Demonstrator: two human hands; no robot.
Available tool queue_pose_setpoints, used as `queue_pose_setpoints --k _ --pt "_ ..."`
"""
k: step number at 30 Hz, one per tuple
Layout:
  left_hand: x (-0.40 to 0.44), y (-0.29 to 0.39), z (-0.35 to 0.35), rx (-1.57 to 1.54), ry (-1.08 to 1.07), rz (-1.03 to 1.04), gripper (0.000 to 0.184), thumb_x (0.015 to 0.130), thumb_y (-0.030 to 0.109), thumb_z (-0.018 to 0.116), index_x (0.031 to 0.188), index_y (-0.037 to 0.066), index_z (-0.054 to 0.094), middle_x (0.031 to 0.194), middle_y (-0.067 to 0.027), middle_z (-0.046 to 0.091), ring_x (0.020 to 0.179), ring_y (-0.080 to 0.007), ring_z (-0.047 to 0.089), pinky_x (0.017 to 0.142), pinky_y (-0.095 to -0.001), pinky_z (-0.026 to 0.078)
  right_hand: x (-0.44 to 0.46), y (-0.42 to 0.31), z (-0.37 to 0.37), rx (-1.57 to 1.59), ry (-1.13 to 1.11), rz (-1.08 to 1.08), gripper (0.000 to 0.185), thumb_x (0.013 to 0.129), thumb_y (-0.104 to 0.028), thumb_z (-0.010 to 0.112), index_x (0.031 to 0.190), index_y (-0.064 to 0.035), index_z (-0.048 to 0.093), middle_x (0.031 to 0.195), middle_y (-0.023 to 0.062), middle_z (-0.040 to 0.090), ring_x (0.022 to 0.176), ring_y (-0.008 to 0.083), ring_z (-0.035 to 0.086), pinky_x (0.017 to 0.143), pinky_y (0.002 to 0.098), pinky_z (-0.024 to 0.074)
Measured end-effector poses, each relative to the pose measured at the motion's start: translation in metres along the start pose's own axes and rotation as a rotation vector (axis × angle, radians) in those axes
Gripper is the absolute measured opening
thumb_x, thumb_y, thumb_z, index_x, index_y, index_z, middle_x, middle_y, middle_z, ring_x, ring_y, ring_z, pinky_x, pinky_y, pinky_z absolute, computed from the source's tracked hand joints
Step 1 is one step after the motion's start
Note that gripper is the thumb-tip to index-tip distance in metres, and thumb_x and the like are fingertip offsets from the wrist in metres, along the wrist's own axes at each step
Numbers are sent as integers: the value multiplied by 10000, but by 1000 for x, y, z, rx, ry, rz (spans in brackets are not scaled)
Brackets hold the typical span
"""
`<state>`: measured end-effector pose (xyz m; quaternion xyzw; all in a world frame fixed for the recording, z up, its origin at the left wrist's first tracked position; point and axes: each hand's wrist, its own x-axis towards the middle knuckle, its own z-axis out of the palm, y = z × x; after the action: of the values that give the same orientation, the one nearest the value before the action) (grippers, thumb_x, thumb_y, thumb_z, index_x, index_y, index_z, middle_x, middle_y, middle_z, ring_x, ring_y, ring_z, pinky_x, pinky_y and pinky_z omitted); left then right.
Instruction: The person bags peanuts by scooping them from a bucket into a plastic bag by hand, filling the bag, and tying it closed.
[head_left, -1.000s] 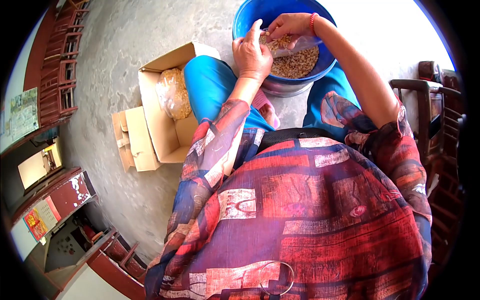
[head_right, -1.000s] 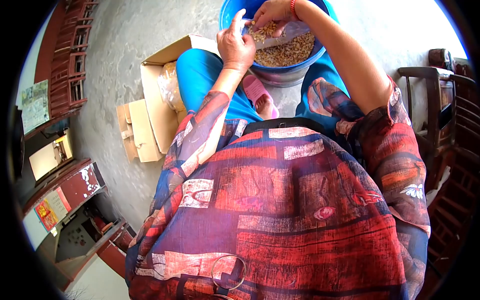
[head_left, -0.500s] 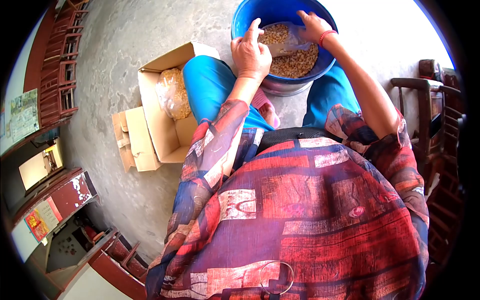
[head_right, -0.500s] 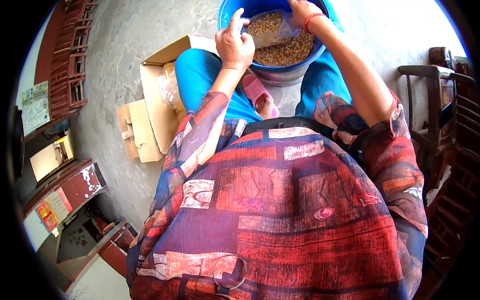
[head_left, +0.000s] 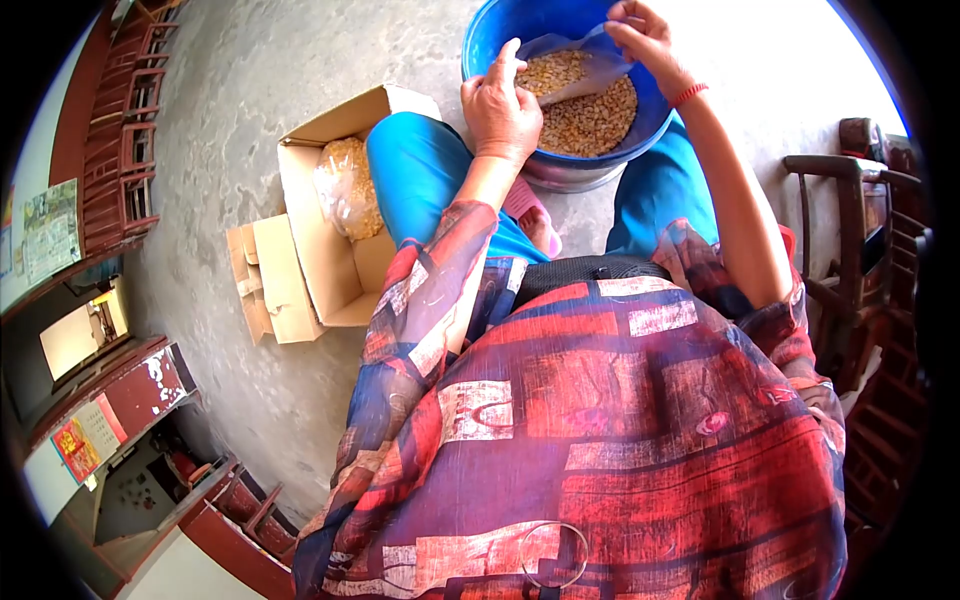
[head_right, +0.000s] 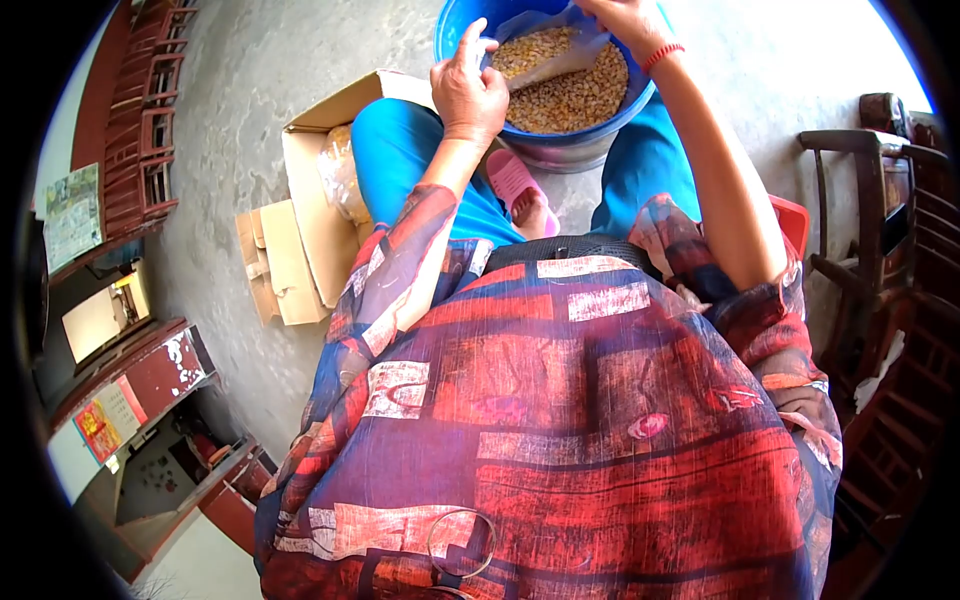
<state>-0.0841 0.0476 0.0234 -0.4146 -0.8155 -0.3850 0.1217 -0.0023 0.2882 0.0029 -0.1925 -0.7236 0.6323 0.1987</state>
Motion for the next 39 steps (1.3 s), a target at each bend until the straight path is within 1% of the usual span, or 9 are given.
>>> queue_pose_setpoints --k 1,4,5,13,21,23,28,31,39 --pt "0 0 0 5 -4 0 624 677 6 525 1286 129 467 955 -6 682 767 -232 613 829 -352 390 -5 5 -1 -61 -20 -5 164 838 -72 597 1001 -58 580 748 -24 576 679 55 538 648 195 450" --pt "-2 -1 -1 13 -19 3 630 677 6 526 1291 130 461 955 -3 682 761 -229 613 830 -354 391 -23 18 3 -16 -217 -172 97 831 -80 619 917 -62 578 750 -51 550 704 24 505 631 180 418" --pt "-2 -2 0 16 -29 7 633 678 6 526 1295 132 457 956 -2 682 759 -228 613 832 -354 391 -29 -1 5 -332 -239 -160 67 844 -101 620 877 -51 591 755 -59 550 725 7 482 644 175 408" --pt "-2 1 -1 12 -12 22 632 684 7 522 1299 131 448 954 -8 684 753 -225 614 833 -353 391 -36 -17 18 -336 -94 -99 93 831 -110 620 862 -35 574 725 -60 508 672 30 436 623 198 382" --pt "-3 0 -1 66 -85 10 386 712 38 542 1063 172 630 899 36 689 772 -171 615 819 -321 371 -42 -22 24 -351 -88 -184 61 832 -72 571 879 -35 564 708 -55 502 649 38 441 595 210 392" --pt "-3 1 -2 71 -101 14 348 720 41 544 1025 174 646 883 37 688 765 -165 615 816 -316 370 -40 -27 23 -511 -237 -7 199 792 -144 595 976 -92 652 857 120 678 809 309 648 730 383 511" --pt "-2 4 -5 92 -190 -8 240 744 79 552 902 197 689 814 25 689 746 -165 615 824 -310 359 -47 -26 32 -731 -337 -220 166 787 -206 597 864 -71 657 771 119 661 700 265 637 654 348 501" --pt "-2 6 -7 242 -310 12 177 772 160 548 841 207 704 729 -38 681 737 -194 627 879 -338 337 -47 -27 35 -646 -783 3 152 743 -212 635 796 -74 671 737 119 658 697 256 633 662 349 496" --pt "1 6 -8 338 -506 -22 188 778 189 542 840 196 719 686 -76 672 702 -231 643 924 -381 321 -46 -21 35 -800 -712 -117 127 685 -151 635 781 -72 659 738 126 653 719 291 623 669 378 486"
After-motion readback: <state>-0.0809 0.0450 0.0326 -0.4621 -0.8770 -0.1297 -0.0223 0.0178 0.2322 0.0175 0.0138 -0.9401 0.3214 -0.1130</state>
